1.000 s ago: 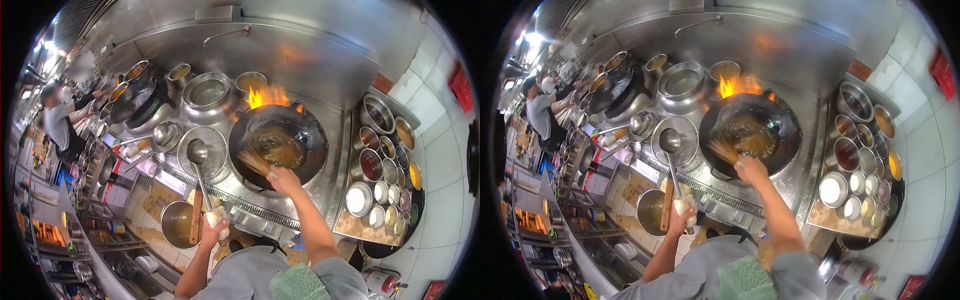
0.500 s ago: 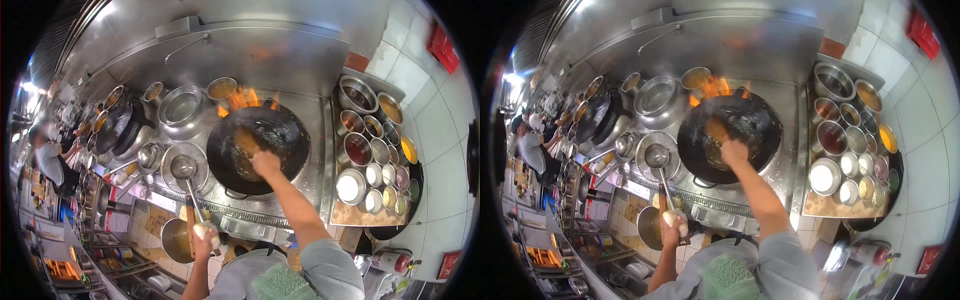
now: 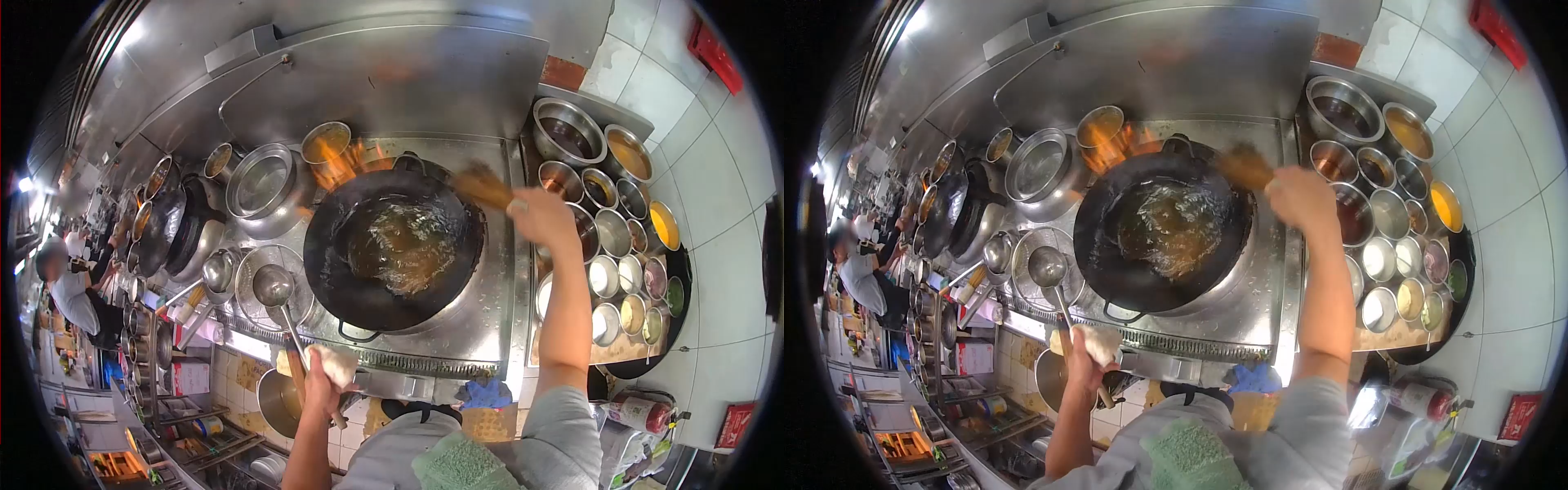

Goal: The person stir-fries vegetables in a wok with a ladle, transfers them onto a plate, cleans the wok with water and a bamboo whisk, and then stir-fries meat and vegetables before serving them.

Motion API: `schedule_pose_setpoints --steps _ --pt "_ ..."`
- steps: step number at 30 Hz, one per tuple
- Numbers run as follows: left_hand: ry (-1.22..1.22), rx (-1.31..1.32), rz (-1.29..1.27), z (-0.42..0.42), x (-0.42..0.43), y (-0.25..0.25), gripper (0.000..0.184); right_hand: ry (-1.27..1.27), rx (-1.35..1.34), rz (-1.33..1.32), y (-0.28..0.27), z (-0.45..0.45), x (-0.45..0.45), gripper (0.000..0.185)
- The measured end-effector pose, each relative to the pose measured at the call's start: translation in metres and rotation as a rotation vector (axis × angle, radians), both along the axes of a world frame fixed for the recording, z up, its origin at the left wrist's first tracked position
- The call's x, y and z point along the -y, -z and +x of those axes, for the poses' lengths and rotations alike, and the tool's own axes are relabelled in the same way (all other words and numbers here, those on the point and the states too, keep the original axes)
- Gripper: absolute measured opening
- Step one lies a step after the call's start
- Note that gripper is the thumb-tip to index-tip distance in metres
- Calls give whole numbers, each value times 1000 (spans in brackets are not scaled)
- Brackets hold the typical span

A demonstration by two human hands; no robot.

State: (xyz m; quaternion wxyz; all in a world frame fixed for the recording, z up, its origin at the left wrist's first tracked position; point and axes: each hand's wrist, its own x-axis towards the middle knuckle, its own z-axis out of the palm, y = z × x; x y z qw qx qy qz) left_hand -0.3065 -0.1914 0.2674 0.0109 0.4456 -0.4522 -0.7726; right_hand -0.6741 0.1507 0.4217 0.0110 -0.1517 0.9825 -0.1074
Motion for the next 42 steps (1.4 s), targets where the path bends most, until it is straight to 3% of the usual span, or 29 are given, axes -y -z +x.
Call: schedule_pose_setpoints --steps 2,7,9,13,14,16,17,18,19,21,25,27,32,35,39,40,42 --pt "91 26 -12 -26 0 2 76 127 -39 -99 45 -63 -3 41" --pt "209 133 -6 -62 3 15 77 303 276 -105 201 -171 -5 41" --pt "236 186 -17 -70 0 14 77 243 250 -168 223 -149 -12 43" --pt "202 176 -70 -75 -1 22 69 393 295 -285 215 -80 -15 42" --pt "177 173 -42 -75 5 38 64 232 333 -188 234 -74 -25 42" --pt "79 180 -76 -80 2 42 61 206 279 -43 245 -41 -39 41" --pt "31 177 -90 -85 -3 42 59 335 185 3 235 -6 -32 41" --pt "-71 178 -136 -87 -10 36 52 294 188 -30 224 25 -32 40" --pt "-48 126 -153 -88 -9 47 61 253 193 -65 215 57 -32 40" --pt "-14 24 -192 -87 1 82 89 420 323 -153 201 117 -27 41" --pt "-53 -6 -255 -88 0 78 77 389 276 -122 223 233 -26 40" --pt "-49 7 -391 -87 0 91 72 412 315 -89 185 290 -12 41" --pt "-90 -36 -529 -64 -18 52 71 449 367 -209 178 362 -30 51" --pt "-81 -50 -527 -49 -13 47 72 589 290 -655 198 386 -43 56" --pt "-59 -50 -598 -25 -3 32 57 623 202 -1051 136 399 -17 54" --pt "-16 -129 -580 -13 -3 8 73 596 209 -1099 128 396 -8 54" --pt "-2 -104 -588 0 -3 -21 73 543 224 -1189 115 390 6 55"
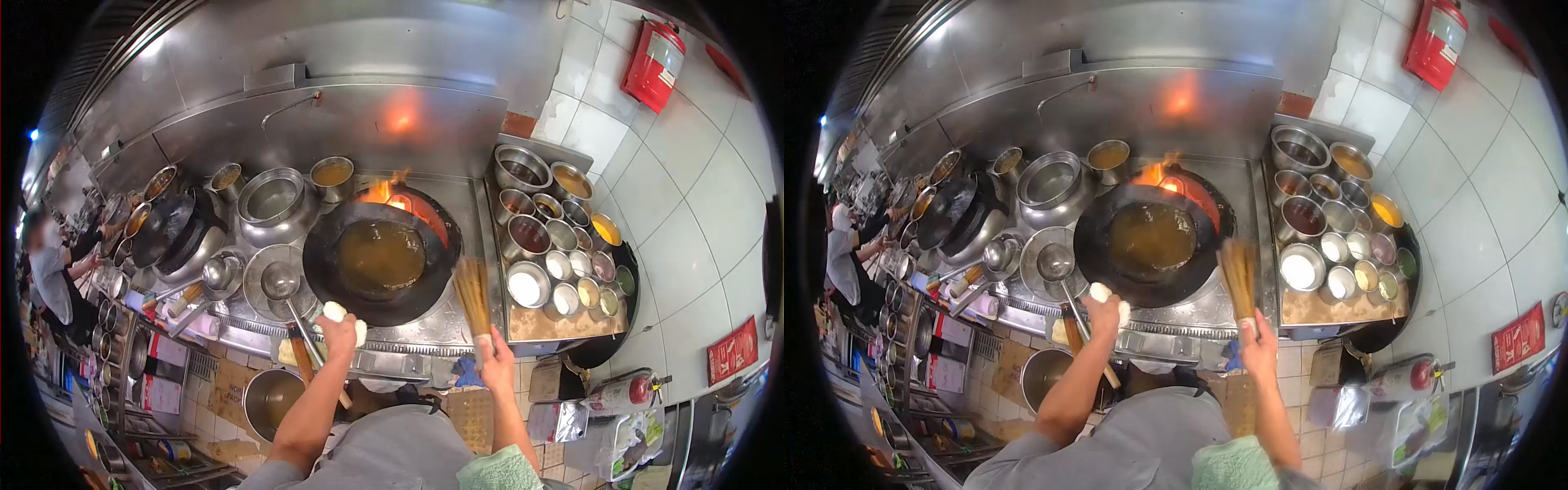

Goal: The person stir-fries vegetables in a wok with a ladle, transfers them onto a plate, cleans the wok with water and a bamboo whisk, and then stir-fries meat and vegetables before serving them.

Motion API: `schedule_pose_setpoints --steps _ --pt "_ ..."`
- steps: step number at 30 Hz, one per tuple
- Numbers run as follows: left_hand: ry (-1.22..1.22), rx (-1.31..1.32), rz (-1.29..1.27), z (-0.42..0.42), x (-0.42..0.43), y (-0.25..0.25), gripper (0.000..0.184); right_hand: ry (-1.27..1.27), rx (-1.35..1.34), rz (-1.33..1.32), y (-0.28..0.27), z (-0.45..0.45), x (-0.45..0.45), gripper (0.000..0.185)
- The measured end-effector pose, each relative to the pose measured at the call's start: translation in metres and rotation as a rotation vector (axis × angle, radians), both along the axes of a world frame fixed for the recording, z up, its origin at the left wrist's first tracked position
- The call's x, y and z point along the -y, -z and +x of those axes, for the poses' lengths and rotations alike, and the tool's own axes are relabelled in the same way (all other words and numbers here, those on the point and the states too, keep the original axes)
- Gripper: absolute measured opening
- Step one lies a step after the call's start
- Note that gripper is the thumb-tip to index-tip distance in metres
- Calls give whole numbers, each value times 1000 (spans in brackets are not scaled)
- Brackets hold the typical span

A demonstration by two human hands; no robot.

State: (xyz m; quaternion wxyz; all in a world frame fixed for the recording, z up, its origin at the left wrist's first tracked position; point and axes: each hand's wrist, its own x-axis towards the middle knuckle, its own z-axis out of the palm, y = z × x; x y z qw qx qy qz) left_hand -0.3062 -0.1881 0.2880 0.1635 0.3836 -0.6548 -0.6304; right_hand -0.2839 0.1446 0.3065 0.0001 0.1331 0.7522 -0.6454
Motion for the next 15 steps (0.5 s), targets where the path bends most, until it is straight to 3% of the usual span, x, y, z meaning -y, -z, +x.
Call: schedule_pose_setpoints --steps 3,9,12,15 --pt "-9 35 -67 5 21 28 71 -174 -6 124 -1 -13 23 57" --pt "-9 -56 -106 23 34 35 66 -357 100 -16 -18 -4 94 61" --pt "20 -55 -179 36 18 -3 58 -476 100 86 -3 -2 102 62" --pt "19 -26 -334 40 13 -3 56 -535 110 121 12 3 100 63"
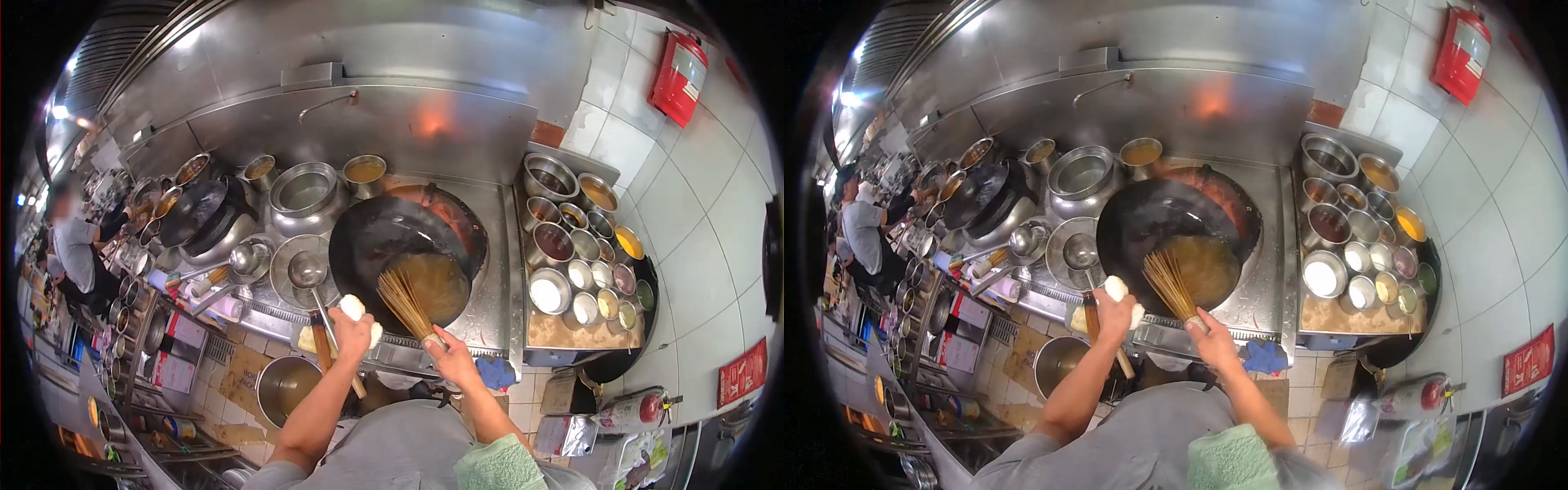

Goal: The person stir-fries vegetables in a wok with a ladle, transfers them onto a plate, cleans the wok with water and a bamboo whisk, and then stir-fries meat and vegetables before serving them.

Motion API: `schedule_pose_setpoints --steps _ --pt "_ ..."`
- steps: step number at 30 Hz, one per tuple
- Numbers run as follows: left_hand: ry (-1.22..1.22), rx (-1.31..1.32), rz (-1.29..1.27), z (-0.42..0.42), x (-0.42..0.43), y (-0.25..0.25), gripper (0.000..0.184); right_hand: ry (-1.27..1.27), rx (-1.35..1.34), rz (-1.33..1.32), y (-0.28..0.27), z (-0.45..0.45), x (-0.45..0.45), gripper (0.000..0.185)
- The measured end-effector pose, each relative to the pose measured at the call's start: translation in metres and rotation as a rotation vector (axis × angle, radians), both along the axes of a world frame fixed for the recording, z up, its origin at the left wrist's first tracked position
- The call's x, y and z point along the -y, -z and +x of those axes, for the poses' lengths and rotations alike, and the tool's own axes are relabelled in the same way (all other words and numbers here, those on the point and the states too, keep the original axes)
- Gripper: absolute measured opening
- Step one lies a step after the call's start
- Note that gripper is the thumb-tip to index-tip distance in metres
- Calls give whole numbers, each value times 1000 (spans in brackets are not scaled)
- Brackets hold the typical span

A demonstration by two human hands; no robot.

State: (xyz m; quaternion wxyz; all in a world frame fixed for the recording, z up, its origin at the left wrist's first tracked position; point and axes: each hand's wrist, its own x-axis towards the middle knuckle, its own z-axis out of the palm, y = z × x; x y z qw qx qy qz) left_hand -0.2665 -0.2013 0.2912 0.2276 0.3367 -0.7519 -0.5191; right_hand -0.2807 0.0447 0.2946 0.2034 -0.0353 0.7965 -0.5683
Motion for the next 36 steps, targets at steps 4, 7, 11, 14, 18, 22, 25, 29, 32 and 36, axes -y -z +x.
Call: schedule_pose_setpoints --steps 4,7,11,14,18,22,25,29,32,36 --pt "42 59 -93 7 -10 -26 58 -66 -5 89 4 -5 -16 63" --pt "70 83 -154 7 -20 -41 60 -65 -82 86 31 -17 -27 61" --pt "97 58 -179 2 -30 -62 59 -64 9 108 1 -18 -32 64" --pt "106 50 -194 -6 -32 -69 57 -32 94 51 -12 -20 -32 66" --pt "120 113 -188 -16 -34 -85 55 -2 77 58 -12 -19 -36 67" --pt "122 104 -250 -20 -39 -92 56 -13 47 119 -21 -18 -37 67" --pt "125 108 -281 -22 -41 -92 59 -32 50 142 -16 -22 -42 65" --pt "149 113 -354 -22 -39 -89 61 -32 34 123 -10 -31 -39 64" --pt "198 77 -370 -23 -41 -89 62 -54 -188 127 33 -57 -30 64" --pt "249 25 -520 -25 -52 -96 69 61 -392 -115 50 -131 16 62"
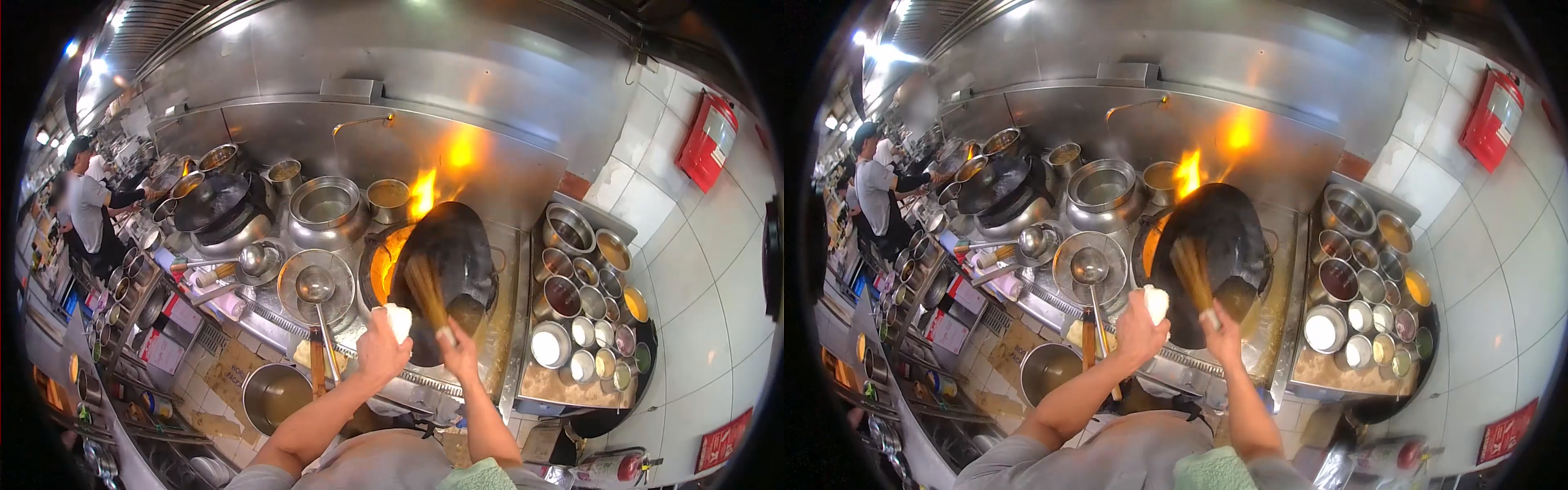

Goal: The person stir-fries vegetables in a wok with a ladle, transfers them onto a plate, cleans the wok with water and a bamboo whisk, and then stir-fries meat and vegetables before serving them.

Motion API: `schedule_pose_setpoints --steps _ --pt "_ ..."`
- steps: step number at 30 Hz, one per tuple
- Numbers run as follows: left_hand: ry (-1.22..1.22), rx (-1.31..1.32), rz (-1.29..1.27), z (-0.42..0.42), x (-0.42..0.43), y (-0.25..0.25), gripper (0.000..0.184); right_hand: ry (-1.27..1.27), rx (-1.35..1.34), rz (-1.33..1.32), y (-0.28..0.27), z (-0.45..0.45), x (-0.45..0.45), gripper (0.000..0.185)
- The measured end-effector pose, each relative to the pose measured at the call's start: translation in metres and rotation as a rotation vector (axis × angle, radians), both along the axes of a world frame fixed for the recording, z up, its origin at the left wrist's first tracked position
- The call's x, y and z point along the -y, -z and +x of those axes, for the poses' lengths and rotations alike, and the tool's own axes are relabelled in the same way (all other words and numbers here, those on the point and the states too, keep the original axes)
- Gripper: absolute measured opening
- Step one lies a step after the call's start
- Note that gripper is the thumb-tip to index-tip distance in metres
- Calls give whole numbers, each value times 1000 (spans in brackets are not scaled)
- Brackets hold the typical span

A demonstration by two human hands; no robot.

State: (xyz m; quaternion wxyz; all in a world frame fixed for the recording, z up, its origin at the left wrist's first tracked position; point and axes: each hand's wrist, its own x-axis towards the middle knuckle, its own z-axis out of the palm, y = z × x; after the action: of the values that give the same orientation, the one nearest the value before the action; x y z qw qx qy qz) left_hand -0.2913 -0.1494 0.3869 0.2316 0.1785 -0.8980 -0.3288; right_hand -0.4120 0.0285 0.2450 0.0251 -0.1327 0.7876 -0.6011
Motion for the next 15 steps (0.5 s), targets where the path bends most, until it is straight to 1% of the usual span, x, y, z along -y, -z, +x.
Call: schedule_pose_setpoints --steps 1,2,3,4,5,8,9,10,12,13,14,15 --pt "32 -71 -98 0 -1 5 77 30 48 -128 -20 -15 13 62" --pt "65 -91 -119 0 -2 3 78 72 253 -296 -63 -25 27 63" --pt "97 -107 -140 0 -3 1 80 100 327 -506 -77 -43 33 62" --pt "130 -123 -162 -1 -4 -1 82 128 401 -715 -85 -56 36 61" --pt "120 -93 -165 -7 -6 -1 82 96 426 -870 -89 -60 40 48" --pt "143 -202 -175 -15 -1 12 79 79 586 -1115 -89 -62 50 37" --pt "137 -173 -126 -12 1 14 79 19 612 -1099 -86 -60 46 35" --pt "117 -185 -120 -12 3 18 80 -33 700 -1128 -88 -54 43 35" --pt "100 -209 -111 -13 8 28 81 -173 874 -1011 -92 -27 32 33" --pt "71 -253 -135 -15 11 29 77 -226 895 -896 -92 -9 27 32" --pt "43 -218 -76 -21 16 28 75 -269 915 -778 -91 12 22 32" --pt "16 -174 -10 -25 21 27 73 -321 926 -681 -88 32 11 38"
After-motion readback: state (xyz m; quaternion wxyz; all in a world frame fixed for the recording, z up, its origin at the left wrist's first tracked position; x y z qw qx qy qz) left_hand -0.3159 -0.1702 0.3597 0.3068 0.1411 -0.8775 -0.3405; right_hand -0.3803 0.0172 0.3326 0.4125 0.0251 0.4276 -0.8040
